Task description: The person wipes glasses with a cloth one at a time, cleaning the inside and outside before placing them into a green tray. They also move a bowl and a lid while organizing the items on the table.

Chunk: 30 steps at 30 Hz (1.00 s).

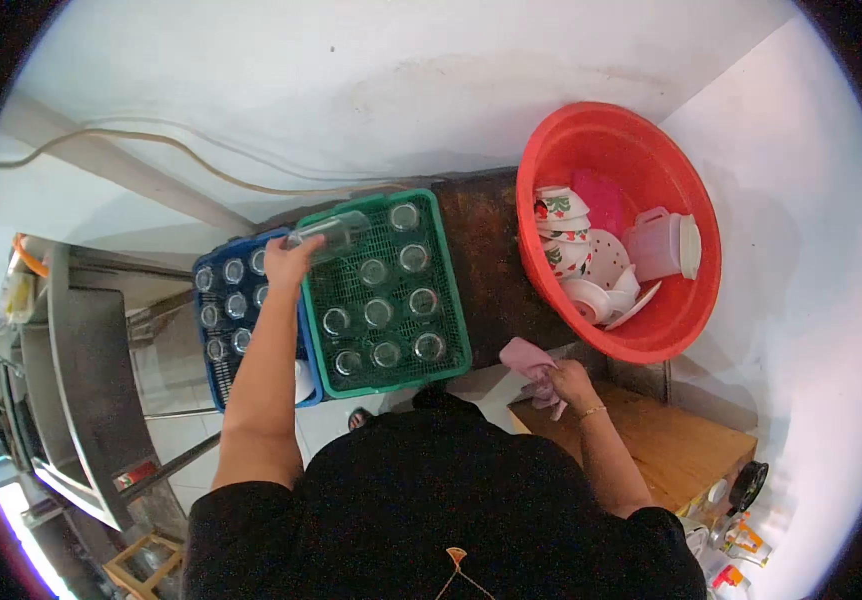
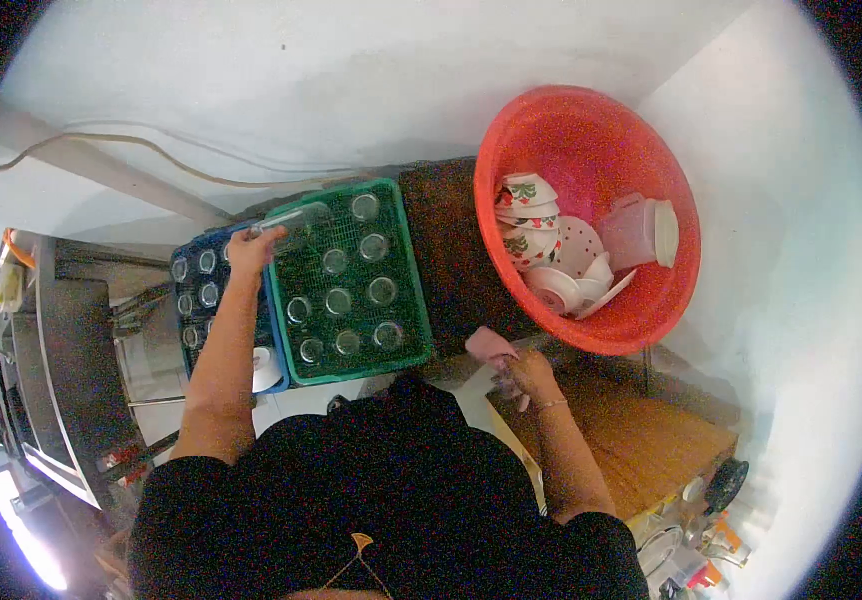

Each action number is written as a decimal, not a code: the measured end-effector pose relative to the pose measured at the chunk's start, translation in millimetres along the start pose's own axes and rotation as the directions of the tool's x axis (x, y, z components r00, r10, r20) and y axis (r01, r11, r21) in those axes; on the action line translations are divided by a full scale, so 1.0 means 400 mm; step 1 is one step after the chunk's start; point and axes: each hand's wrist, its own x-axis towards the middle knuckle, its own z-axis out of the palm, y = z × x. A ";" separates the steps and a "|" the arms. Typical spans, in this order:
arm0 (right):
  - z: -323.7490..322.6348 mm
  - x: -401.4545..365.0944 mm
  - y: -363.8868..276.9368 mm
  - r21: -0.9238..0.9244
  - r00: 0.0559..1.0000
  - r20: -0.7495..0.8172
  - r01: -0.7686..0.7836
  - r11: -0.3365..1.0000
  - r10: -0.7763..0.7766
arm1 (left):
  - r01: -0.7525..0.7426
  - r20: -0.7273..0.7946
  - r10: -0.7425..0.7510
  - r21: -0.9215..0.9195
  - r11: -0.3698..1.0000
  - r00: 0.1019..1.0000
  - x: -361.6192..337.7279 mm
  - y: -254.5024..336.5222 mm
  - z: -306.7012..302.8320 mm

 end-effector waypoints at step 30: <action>0.264 -0.775 -0.789 0.269 0.378 -0.606 0.926 0.266 -0.700 | 0.592 0.735 0.507 -0.670 0.448 0.450 -0.691 -0.004 -0.746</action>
